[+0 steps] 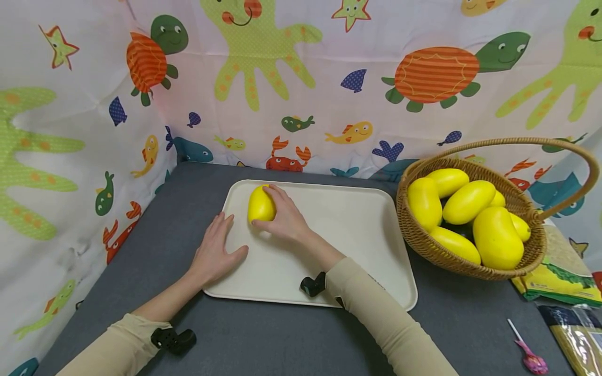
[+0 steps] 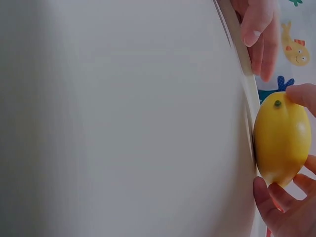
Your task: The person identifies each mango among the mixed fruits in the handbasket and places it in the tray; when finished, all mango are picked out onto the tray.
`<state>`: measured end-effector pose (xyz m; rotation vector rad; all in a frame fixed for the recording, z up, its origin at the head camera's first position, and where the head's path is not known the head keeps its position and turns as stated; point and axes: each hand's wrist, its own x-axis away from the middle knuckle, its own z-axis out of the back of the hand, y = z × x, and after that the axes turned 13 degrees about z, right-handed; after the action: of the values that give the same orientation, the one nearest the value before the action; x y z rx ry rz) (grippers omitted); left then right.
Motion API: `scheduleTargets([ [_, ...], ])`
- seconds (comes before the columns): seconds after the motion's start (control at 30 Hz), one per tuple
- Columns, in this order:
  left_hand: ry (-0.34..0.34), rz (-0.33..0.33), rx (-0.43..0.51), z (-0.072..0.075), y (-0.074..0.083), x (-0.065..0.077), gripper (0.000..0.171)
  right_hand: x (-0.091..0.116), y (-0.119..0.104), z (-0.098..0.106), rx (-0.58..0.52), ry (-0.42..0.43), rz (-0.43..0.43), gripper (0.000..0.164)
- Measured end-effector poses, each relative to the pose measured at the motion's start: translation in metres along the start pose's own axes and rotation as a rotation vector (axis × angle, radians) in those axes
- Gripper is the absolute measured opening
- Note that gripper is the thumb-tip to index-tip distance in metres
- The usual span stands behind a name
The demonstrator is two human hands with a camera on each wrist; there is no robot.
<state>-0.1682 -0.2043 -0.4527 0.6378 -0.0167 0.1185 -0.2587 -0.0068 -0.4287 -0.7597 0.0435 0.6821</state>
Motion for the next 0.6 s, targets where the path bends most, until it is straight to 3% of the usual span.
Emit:
scheduleTargets([
  [0.6, 0.010, -0.003, -0.003, -0.0010, -0.0007, -0.0003, 0.083, 0.0010, -0.0015, 0.0003, 0.022, 0.040, -0.021, 0.082],
])
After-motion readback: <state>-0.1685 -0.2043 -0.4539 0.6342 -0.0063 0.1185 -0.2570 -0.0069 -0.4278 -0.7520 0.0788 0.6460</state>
